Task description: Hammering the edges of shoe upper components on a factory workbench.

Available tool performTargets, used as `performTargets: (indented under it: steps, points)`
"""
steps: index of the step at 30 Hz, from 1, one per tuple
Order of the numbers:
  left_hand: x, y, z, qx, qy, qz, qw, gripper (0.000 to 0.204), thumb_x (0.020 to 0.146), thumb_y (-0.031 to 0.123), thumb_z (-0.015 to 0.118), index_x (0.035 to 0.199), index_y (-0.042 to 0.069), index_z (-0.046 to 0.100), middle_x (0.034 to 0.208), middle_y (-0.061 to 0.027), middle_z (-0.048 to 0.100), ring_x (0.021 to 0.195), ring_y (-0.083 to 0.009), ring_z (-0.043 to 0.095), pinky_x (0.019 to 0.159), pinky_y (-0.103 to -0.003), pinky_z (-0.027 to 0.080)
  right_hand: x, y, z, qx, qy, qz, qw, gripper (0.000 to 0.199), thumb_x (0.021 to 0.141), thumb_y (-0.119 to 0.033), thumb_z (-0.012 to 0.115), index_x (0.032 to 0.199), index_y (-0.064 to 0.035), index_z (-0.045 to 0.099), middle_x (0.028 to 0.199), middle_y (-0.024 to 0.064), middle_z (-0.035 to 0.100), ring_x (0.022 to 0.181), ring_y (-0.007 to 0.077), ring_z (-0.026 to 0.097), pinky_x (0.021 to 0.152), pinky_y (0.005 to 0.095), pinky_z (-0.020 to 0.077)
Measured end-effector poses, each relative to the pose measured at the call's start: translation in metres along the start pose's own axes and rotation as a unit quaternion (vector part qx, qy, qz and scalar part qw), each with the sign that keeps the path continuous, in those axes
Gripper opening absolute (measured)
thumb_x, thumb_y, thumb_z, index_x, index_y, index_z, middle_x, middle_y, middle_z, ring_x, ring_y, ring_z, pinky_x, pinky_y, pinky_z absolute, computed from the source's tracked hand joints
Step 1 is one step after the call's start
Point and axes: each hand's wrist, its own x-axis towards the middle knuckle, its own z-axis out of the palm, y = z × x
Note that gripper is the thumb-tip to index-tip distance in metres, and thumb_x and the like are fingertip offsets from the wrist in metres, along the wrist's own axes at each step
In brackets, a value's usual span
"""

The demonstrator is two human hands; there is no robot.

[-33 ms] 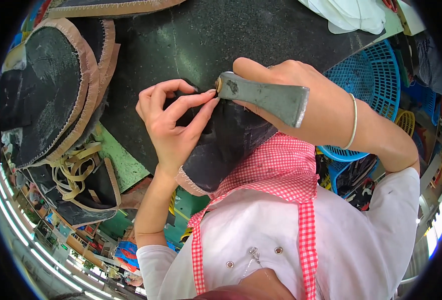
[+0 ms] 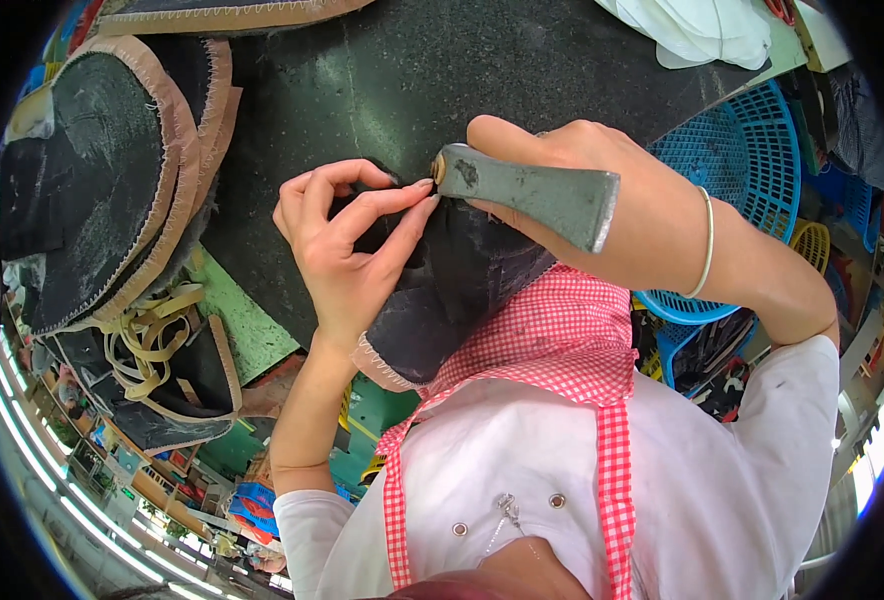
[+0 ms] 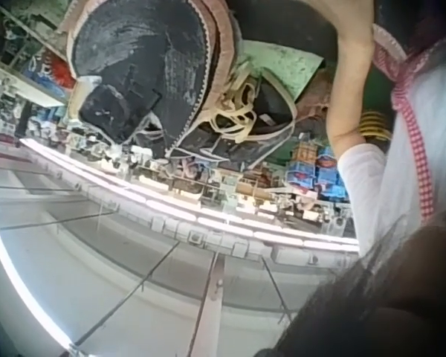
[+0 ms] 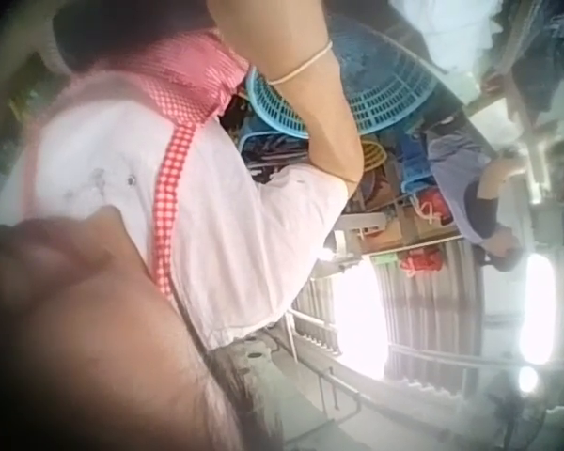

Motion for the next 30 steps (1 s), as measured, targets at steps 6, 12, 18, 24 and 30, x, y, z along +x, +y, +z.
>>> performTargets:
  steps: [6, 12, 18, 24, 30]
  points:
    - [0.001, 0.006, -0.003, 0.066, 0.035, -0.012, 0.997, 0.022, 0.072, 0.016, 0.087, 0.092, 0.021, 0.082, 0.1, 0.0029, 0.063, 0.101, -0.02, 0.05, 0.091, -0.035, 0.037, -0.003, 0.002, 0.001, 0.052, -0.008, 0.049, 0.997, 0.02, 0.098, -0.014, 0.064, 0.109, -0.005, 0.05, 0.072, 0.0214, 0.058, 0.07, 0.0446, 0.061, 0.054, 0.0472, 0.0457]
    - [-0.002, 0.002, 0.003, 0.018, 0.023, -0.001, 1.0, 0.02, 0.071, 0.016, 0.087, 0.09, 0.021, 0.082, 0.098, 0.0044, 0.063, 0.1, -0.0197, 0.052, 0.092, -0.035, 0.036, 0.004, 0.0, -0.01, 0.074, -0.028, 0.043, 0.996, 0.019, 0.096, -0.012, 0.065, 0.107, -0.0047, 0.051, 0.072, 0.0199, 0.057, 0.072, 0.0436, 0.061, 0.056, 0.0454, 0.0455]
    - [-0.003, 0.005, 0.004, 0.01, 0.021, -0.006, 1.0, 0.013, 0.074, 0.02, 0.084, 0.085, 0.021, 0.077, 0.097, 0.0062, 0.063, 0.101, -0.022, 0.053, 0.096, -0.042, 0.033, 0.005, -0.001, -0.006, 0.022, 0.022, 0.013, 0.999, 0.026, 0.093, -0.011, 0.07, 0.107, -0.0045, 0.049, 0.074, 0.0184, 0.057, 0.073, 0.0439, 0.062, 0.058, 0.0419, 0.0468]
    - [-0.002, 0.004, 0.001, 0.043, 0.013, 0.018, 0.999, 0.017, 0.071, 0.016, 0.086, 0.087, 0.019, 0.079, 0.099, 0.0053, 0.065, 0.1, -0.0192, 0.052, 0.095, -0.037, 0.035, 0.012, -0.01, -0.015, -0.063, -0.012, -0.012, 0.998, 0.029, 0.09, -0.006, 0.069, 0.109, -0.0049, 0.046, 0.075, 0.0208, 0.059, 0.073, 0.045, 0.062, 0.057, 0.0448, 0.0468]
    - [0.001, 0.005, -0.003, 0.058, 0.032, -0.002, 0.998, 0.017, 0.071, 0.019, 0.087, 0.086, 0.02, 0.079, 0.098, 0.0053, 0.063, 0.098, -0.0195, 0.051, 0.093, -0.037, 0.035, 0.012, -0.007, -0.012, -0.068, -0.057, 0.057, 0.994, 0.032, 0.077, 0.001, 0.066, 0.103, -0.0042, 0.047, 0.066, 0.0194, 0.059, 0.066, 0.0447, 0.062, 0.056, 0.0512, 0.0485]
